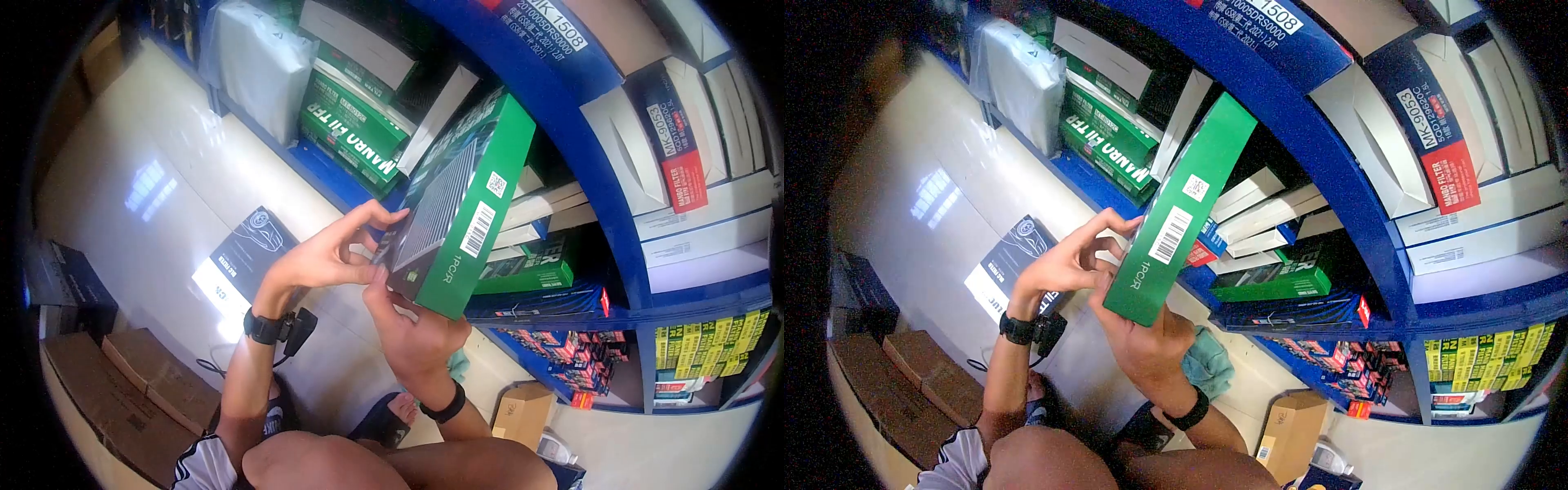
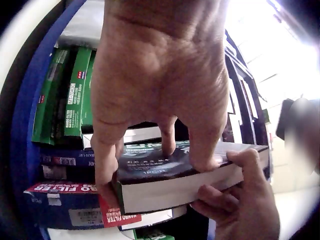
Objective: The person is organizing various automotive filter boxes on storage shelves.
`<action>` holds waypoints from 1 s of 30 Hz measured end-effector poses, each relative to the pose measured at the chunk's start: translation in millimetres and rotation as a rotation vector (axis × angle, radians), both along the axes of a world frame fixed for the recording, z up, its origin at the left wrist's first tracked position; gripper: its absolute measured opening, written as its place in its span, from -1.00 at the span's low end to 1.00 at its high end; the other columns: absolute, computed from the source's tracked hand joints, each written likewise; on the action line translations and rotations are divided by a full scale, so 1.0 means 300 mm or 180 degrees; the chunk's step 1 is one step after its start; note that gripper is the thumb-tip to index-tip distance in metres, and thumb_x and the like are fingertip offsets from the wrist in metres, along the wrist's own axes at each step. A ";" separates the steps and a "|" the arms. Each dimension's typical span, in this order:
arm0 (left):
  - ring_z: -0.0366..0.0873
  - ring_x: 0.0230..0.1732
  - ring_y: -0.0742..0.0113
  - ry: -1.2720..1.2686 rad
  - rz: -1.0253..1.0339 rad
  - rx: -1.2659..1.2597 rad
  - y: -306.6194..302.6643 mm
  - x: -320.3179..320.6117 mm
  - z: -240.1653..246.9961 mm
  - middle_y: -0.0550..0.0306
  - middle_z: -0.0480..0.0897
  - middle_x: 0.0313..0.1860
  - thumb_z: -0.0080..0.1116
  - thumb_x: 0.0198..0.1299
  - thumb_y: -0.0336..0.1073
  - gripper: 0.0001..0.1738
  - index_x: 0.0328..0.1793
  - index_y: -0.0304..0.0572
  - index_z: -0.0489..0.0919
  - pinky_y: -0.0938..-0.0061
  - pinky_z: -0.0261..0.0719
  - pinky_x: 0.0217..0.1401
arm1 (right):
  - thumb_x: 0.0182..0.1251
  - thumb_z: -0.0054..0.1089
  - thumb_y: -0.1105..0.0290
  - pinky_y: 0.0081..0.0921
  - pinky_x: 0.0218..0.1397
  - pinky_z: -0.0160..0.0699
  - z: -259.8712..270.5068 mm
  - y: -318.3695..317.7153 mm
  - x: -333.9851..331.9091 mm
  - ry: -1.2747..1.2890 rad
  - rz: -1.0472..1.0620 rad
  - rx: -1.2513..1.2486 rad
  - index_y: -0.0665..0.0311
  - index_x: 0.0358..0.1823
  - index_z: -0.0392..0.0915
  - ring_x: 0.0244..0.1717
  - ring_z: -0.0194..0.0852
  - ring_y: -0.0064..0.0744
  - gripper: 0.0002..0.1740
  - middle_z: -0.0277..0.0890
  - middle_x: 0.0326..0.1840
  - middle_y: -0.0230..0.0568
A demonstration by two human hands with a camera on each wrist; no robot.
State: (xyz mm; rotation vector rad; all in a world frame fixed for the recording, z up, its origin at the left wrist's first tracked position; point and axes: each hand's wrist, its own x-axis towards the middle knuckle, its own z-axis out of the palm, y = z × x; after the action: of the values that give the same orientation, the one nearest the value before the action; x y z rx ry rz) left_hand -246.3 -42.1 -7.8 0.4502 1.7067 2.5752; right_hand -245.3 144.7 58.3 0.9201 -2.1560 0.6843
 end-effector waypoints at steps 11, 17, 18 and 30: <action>0.46 0.19 0.39 -0.0156 -0.0054 -0.0276 -0.010 0.022 0.013 0.11 0.33 0.64 0.52 0.28 -0.44 -0.15 0.65 -0.04 0.35 0.42 0.72 0.24 | 0.17 0.76 0.33 -0.40 -0.43 0.78 0.025 0.004 0.030 -0.0211 0.0010 -0.0035 0.33 -0.28 0.80 -0.53 0.82 -0.33 -0.72 0.83 -0.43 -0.36; 0.50 0.40 0.28 -0.0052 -0.0120 -0.0133 0.034 -0.001 -0.018 0.04 0.30 0.72 0.44 0.32 -0.48 -0.21 0.63 -0.07 0.33 0.32 0.69 0.38 | 0.11 0.79 0.17 -0.42 -0.43 0.76 -0.022 0.037 0.018 0.0248 -0.0225 0.0251 0.31 -0.13 0.75 -0.56 0.77 -0.31 -0.54 0.76 -0.44 -0.43; 0.51 0.44 0.26 0.0065 -0.0142 0.0003 0.037 -0.006 -0.036 0.02 0.30 0.73 0.41 0.35 -0.49 -0.25 0.61 -0.08 0.33 0.30 0.67 0.42 | 0.10 0.79 0.16 -0.42 -0.43 0.75 -0.047 0.040 0.020 0.0299 -0.0292 0.0212 0.30 -0.11 0.74 -0.56 0.77 -0.29 -0.52 0.77 -0.41 -0.40; 0.54 0.38 0.31 -0.0204 0.0290 -0.0278 0.069 -0.008 0.043 0.10 0.39 0.50 0.23 0.21 -0.65 0.13 0.90 0.08 0.04 0.47 0.70 0.29 | 0.14 0.77 0.13 -0.42 -0.50 0.62 -0.035 0.062 0.092 0.0109 -0.0336 0.0182 0.27 -0.10 0.72 -0.61 0.64 -0.36 -0.52 0.71 -0.41 -0.36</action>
State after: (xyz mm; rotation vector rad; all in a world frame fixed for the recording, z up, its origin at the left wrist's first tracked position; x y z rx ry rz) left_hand -248.7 -21.2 5.1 0.2900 1.8502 2.5321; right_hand -217.5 163.2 47.8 0.8347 -2.1864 0.5539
